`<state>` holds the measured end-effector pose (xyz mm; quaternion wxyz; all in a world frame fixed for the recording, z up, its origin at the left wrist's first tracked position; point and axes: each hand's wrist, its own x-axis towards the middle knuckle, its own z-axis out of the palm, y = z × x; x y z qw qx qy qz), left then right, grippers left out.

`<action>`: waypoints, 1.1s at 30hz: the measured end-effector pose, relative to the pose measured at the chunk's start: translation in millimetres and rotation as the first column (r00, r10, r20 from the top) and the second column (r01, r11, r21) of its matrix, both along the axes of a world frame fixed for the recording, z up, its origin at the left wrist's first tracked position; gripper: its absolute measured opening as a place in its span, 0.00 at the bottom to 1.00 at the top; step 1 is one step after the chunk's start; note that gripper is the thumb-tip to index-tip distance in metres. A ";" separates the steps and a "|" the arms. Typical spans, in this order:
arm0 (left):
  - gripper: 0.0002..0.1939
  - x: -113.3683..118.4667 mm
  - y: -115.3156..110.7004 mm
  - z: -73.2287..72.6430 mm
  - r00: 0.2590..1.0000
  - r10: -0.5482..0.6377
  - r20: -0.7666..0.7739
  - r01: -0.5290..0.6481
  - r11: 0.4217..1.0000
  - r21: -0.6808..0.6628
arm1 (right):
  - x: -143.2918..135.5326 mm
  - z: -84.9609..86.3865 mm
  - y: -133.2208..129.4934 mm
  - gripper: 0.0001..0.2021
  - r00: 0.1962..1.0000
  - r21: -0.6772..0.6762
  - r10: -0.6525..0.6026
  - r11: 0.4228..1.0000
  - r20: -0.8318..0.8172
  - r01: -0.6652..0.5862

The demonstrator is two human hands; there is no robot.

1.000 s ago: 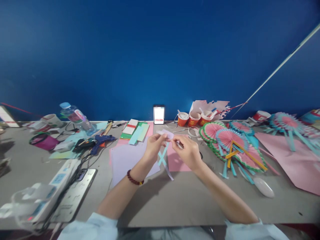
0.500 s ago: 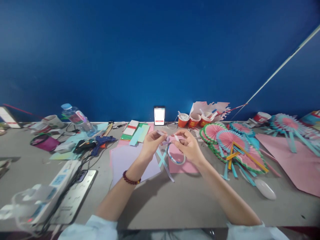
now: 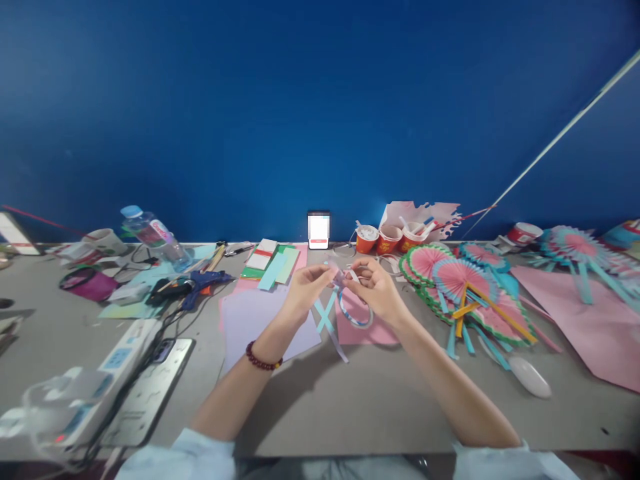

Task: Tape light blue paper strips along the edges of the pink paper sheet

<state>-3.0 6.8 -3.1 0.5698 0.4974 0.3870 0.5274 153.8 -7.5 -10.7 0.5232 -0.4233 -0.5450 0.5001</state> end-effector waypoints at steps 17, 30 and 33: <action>0.12 2.6 -2.4 -4.2 0.981 0.193 0.011 -0.193 0.981 0.021 | -4.2 7.7 -7.2 0.15 0.993 -0.209 -0.061 0.977 -0.100 0.038; 0.13 7.9 -7.3 -8.0 0.982 0.189 -0.006 -0.189 0.981 -0.030 | -9.0 6.2 -4.9 0.16 0.992 -0.215 -0.124 0.969 -0.014 0.118; 0.13 8.4 -7.7 -7.7 0.983 0.183 0.001 -0.183 0.983 -0.027 | -8.4 3.9 -4.4 0.16 0.992 -0.201 -0.129 0.972 -0.009 0.124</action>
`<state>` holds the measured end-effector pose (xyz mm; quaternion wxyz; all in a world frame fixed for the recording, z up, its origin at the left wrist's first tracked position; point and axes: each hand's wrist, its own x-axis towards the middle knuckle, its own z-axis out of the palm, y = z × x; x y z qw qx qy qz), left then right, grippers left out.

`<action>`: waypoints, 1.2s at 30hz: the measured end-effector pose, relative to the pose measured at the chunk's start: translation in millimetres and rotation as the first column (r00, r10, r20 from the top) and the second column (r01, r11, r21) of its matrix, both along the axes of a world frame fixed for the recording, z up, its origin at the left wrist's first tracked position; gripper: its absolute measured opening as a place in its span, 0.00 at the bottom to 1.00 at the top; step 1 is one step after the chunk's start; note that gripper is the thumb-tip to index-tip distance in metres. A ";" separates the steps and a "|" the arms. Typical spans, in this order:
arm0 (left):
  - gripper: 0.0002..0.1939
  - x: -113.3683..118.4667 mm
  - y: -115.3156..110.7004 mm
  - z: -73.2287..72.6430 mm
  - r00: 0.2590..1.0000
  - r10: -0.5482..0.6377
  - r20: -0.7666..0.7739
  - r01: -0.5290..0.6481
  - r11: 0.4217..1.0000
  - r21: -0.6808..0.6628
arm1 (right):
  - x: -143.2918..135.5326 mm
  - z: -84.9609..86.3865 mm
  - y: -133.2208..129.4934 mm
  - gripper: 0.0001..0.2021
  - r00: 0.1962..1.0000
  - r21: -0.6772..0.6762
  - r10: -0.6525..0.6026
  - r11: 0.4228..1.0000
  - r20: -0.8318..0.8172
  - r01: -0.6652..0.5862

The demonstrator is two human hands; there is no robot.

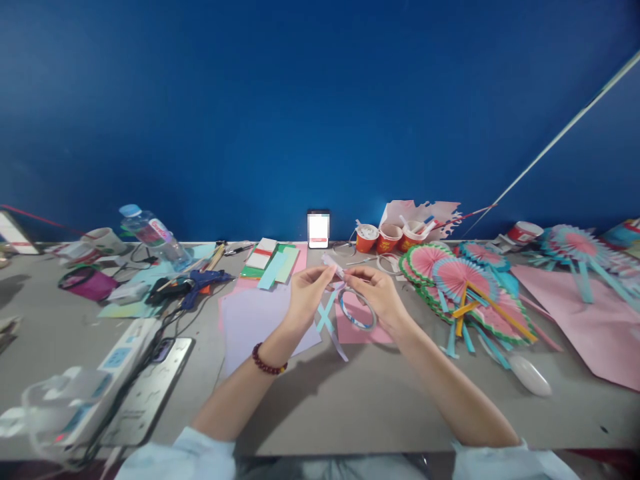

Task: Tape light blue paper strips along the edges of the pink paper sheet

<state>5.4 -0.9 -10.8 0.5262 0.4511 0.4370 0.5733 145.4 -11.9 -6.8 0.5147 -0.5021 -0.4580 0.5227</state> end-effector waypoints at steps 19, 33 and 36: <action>0.15 7.7 -5.3 -0.3 0.999 -0.017 0.051 0.015 0.998 0.056 | 4.0 0.0 -0.8 0.16 0.989 0.141 -0.059 0.989 0.135 0.040; 0.22 9.1 -6.9 -7.3 0.995 0.099 0.034 -0.103 0.979 0.174 | 1.0 -2.0 -4.9 0.17 0.992 0.104 -0.032 0.994 0.122 0.019; 0.24 10.2 -8.0 -4.7 0.995 0.097 0.039 -0.102 0.980 0.173 | 0.1 -2.4 -5.9 0.16 0.996 0.117 -0.019 0.993 0.093 0.008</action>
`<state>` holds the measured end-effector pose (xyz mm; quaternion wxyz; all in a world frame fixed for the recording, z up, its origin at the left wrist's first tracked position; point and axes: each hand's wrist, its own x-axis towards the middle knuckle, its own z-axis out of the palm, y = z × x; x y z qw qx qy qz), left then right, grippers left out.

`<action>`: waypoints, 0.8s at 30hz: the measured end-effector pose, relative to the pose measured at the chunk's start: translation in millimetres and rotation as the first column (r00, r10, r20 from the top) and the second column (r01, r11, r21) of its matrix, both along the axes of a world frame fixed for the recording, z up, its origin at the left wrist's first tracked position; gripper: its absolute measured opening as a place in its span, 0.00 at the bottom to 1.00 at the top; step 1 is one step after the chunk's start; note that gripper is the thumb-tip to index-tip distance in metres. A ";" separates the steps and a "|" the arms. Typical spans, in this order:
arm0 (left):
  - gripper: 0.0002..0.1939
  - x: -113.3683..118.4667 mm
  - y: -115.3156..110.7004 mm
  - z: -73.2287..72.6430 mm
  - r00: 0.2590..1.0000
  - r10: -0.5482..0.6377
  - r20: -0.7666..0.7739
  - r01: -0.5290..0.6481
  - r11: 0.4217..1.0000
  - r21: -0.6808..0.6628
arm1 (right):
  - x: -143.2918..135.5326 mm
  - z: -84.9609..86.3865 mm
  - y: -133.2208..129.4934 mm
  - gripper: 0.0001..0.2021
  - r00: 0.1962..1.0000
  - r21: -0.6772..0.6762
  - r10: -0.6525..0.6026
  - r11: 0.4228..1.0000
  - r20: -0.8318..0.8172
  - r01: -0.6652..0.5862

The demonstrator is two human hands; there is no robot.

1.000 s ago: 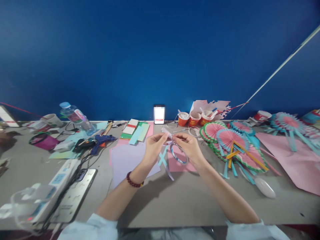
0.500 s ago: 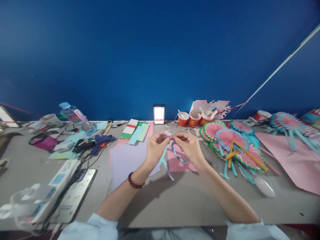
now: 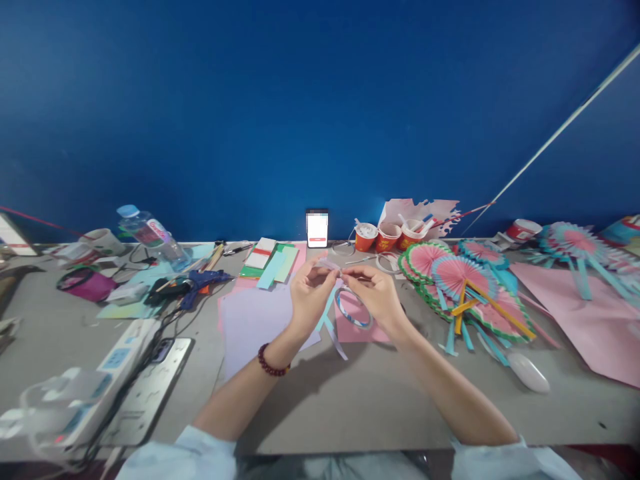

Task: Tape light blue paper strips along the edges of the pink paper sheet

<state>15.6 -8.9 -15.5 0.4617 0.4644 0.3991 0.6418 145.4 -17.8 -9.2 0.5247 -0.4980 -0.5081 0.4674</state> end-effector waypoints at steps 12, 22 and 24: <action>0.20 -6.2 6.7 1.4 0.995 -0.006 -0.103 0.006 1.000 -0.001 | -2.3 -1.1 -0.4 0.17 0.999 -0.023 -0.005 1.000 -0.032 0.005; 0.21 -12.2 8.9 4.7 0.990 -0.037 -0.135 0.036 0.999 -0.014 | -0.2 0.4 1.8 0.20 0.999 -0.015 -0.001 1.000 -0.033 0.000; 0.21 -12.5 8.8 6.1 0.992 -0.060 -0.112 0.058 0.998 -0.023 | 0.1 0.8 2.4 0.20 0.999 -0.006 0.017 1.000 -0.037 -0.017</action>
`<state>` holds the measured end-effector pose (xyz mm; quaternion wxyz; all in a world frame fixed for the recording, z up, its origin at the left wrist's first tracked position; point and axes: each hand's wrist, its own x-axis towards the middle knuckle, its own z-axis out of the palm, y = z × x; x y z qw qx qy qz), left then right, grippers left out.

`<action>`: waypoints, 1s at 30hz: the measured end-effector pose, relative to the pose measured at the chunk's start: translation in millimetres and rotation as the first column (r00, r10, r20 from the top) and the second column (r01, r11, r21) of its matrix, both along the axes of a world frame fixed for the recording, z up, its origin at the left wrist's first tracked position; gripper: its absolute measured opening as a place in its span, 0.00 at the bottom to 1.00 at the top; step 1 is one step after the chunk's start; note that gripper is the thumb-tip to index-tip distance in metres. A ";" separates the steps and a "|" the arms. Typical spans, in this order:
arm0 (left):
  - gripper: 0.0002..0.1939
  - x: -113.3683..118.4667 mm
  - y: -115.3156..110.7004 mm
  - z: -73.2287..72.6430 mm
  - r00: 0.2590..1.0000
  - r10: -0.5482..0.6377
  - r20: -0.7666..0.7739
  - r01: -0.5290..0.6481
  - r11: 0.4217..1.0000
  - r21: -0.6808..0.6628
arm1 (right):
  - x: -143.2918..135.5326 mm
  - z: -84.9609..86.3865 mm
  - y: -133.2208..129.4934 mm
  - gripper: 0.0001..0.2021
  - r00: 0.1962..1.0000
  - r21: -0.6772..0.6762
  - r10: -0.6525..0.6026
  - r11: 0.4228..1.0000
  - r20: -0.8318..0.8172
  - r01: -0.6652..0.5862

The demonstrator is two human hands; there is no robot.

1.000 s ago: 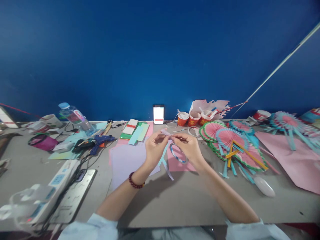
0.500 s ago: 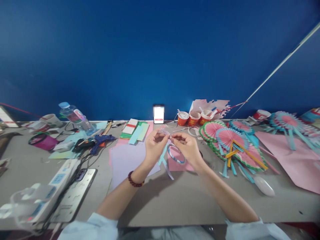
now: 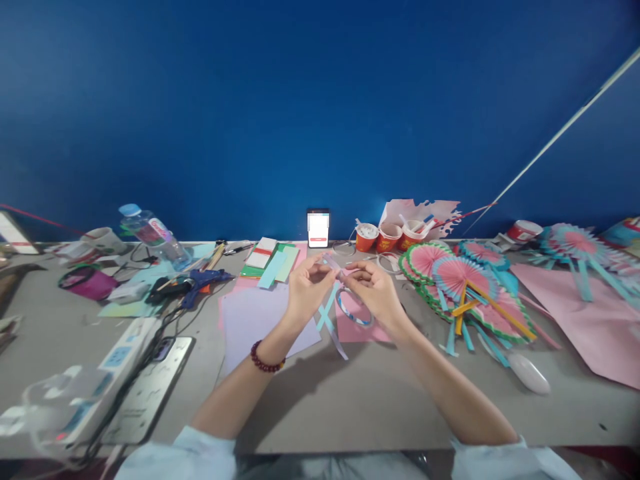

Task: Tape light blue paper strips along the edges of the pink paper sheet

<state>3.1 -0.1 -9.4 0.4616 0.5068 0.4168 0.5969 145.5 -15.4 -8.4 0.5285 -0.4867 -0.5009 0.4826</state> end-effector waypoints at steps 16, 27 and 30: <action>0.23 1.6 -0.4 1.8 0.982 -0.133 0.134 0.142 0.988 -0.056 | 0.2 -2.4 0.5 0.17 1.000 -0.010 -0.001 1.000 -0.003 0.001; 0.17 3.2 1.7 5.2 0.968 0.011 0.250 0.004 0.998 -0.061 | -2.5 -4.6 2.3 0.21 0.998 -0.020 0.058 0.998 0.008 -0.058; 0.15 2.7 1.4 8.3 0.963 0.012 0.269 0.008 0.997 -0.073 | -3.3 -3.1 2.8 0.21 0.997 -0.047 0.075 0.996 -0.002 -0.075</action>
